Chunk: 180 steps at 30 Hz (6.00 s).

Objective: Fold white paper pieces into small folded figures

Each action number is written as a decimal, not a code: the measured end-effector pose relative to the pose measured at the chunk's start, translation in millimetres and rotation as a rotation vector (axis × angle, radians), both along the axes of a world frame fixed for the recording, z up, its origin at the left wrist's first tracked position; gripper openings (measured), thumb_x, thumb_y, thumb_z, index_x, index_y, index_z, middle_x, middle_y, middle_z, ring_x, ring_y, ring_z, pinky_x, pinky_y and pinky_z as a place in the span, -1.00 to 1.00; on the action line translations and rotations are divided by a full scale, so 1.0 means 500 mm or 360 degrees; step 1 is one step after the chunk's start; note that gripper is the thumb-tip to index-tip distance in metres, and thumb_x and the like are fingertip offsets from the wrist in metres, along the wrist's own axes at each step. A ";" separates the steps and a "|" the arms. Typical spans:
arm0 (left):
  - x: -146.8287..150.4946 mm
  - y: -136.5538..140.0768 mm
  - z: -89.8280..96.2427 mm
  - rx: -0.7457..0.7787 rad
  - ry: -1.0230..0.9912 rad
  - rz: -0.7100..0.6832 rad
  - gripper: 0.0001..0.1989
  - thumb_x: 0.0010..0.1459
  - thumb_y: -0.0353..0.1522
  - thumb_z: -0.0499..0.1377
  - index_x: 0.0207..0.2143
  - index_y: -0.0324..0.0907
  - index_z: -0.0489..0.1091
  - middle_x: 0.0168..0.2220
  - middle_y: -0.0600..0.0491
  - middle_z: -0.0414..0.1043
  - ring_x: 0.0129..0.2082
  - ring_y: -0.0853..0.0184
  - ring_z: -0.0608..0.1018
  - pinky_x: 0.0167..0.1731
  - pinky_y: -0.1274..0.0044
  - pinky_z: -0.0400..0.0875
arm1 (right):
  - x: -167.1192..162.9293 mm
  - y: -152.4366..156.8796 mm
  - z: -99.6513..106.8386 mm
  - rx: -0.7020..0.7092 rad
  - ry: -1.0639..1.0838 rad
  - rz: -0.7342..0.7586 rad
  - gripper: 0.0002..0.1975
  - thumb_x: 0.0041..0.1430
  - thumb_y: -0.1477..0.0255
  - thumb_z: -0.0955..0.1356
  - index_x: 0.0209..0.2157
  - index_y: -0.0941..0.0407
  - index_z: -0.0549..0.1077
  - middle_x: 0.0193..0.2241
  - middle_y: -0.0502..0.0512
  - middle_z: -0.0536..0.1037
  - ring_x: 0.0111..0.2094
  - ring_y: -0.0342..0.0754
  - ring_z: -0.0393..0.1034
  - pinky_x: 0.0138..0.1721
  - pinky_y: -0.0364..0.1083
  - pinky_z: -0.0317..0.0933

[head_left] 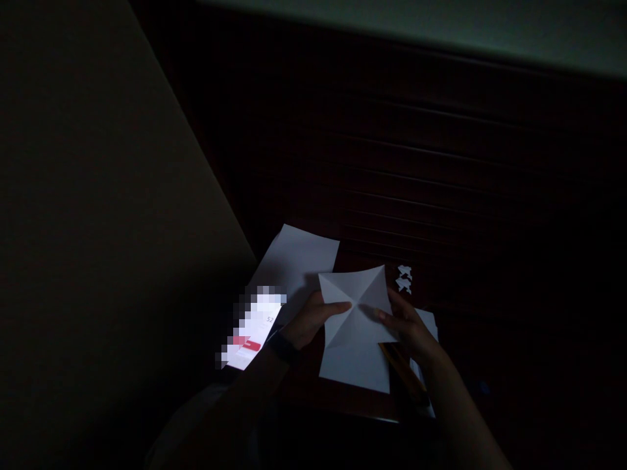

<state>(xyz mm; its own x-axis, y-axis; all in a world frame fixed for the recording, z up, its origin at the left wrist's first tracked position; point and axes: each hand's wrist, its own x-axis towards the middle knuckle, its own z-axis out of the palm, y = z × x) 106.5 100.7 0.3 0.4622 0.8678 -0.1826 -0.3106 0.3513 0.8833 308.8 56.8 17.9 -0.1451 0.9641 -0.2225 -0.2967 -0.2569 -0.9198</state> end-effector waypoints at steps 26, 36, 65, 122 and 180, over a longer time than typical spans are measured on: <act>0.011 -0.003 0.001 -0.0186 -0.0286 -0.0268 -0.68 -0.07 -0.54 0.19 -0.19 -0.24 0.44 -0.27 -0.09 0.50 -0.25 0.15 0.51 -0.30 0.43 0.33 | -0.013 0.020 -0.049 0.0249 -0.0588 -0.0250 -0.66 -0.13 0.35 0.47 -0.23 0.09 0.49 -0.34 0.08 0.55 -0.32 0.00 0.41 -0.30 -0.05 0.26; 0.013 -0.002 -0.002 0.0105 -0.0014 -0.0110 -0.75 -0.09 -0.54 0.19 -0.28 -0.21 0.47 -0.32 -0.04 0.50 -0.28 0.19 0.50 -0.33 0.46 0.33 | -0.006 0.015 -0.056 0.0142 -0.0729 -0.0099 -0.76 -0.12 0.25 0.45 -0.44 0.13 0.55 -0.50 0.06 0.55 -0.48 -0.02 0.40 -0.45 -0.08 0.21; 0.014 0.014 -0.010 0.0004 0.0290 0.0118 -0.70 -0.04 -0.30 0.25 -0.27 -0.31 0.43 -0.25 -0.09 0.47 -0.29 0.22 0.52 -0.35 0.39 0.50 | -0.003 0.023 -0.028 0.0141 -0.0202 -0.0355 -0.51 0.01 0.07 0.32 -0.07 0.03 0.41 -0.11 0.14 0.49 -0.15 0.09 0.39 -0.20 0.01 0.28; -0.050 0.002 0.030 -0.0010 0.0052 -0.0594 -0.60 -0.08 -0.40 0.26 -0.12 -0.26 0.41 -0.14 -0.14 0.46 -0.21 0.21 0.51 -0.21 0.42 0.35 | 0.012 -0.017 -0.026 0.0007 -0.0050 0.0060 -0.64 -0.17 0.39 0.47 -0.24 0.15 0.50 -0.29 0.13 0.56 -0.36 0.03 0.43 -0.29 -0.02 0.24; 0.010 0.010 -0.018 0.0418 0.0576 0.0269 -0.70 -0.08 -0.27 0.27 -0.27 -0.22 0.43 -0.50 0.05 0.49 -0.53 0.36 0.50 -0.58 0.61 0.32 | -0.075 0.013 -0.081 0.0172 -0.0337 -0.0191 -0.53 -0.11 0.28 0.45 -0.13 0.13 0.37 -0.39 0.14 0.55 -0.45 0.02 0.45 -0.46 -0.08 0.30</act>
